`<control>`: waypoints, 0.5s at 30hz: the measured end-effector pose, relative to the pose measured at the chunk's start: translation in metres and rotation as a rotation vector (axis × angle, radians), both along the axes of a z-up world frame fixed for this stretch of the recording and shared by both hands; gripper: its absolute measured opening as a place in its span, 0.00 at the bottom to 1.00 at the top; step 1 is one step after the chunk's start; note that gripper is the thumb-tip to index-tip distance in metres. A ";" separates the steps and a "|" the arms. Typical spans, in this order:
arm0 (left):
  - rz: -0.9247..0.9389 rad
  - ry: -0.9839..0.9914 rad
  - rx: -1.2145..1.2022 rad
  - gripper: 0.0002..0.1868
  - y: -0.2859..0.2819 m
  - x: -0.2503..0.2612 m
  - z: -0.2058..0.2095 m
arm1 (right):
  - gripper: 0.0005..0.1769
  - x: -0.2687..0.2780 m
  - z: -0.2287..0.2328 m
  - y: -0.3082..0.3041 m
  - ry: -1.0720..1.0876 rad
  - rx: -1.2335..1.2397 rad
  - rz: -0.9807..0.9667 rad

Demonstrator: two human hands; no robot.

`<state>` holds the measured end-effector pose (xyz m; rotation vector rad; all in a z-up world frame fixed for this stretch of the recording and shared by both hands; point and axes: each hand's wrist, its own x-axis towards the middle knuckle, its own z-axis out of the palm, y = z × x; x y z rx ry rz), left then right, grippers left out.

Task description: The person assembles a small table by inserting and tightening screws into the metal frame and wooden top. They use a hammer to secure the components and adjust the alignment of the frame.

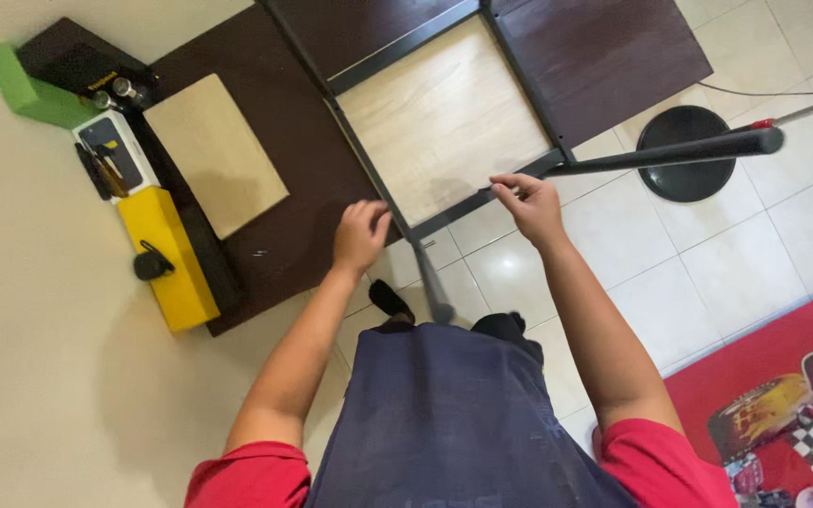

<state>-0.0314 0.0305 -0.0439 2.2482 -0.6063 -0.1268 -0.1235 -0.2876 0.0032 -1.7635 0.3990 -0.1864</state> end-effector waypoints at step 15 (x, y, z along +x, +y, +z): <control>-0.206 0.165 0.184 0.11 -0.171 -0.191 -0.051 | 0.09 -0.146 -0.030 -0.213 0.107 -0.170 0.087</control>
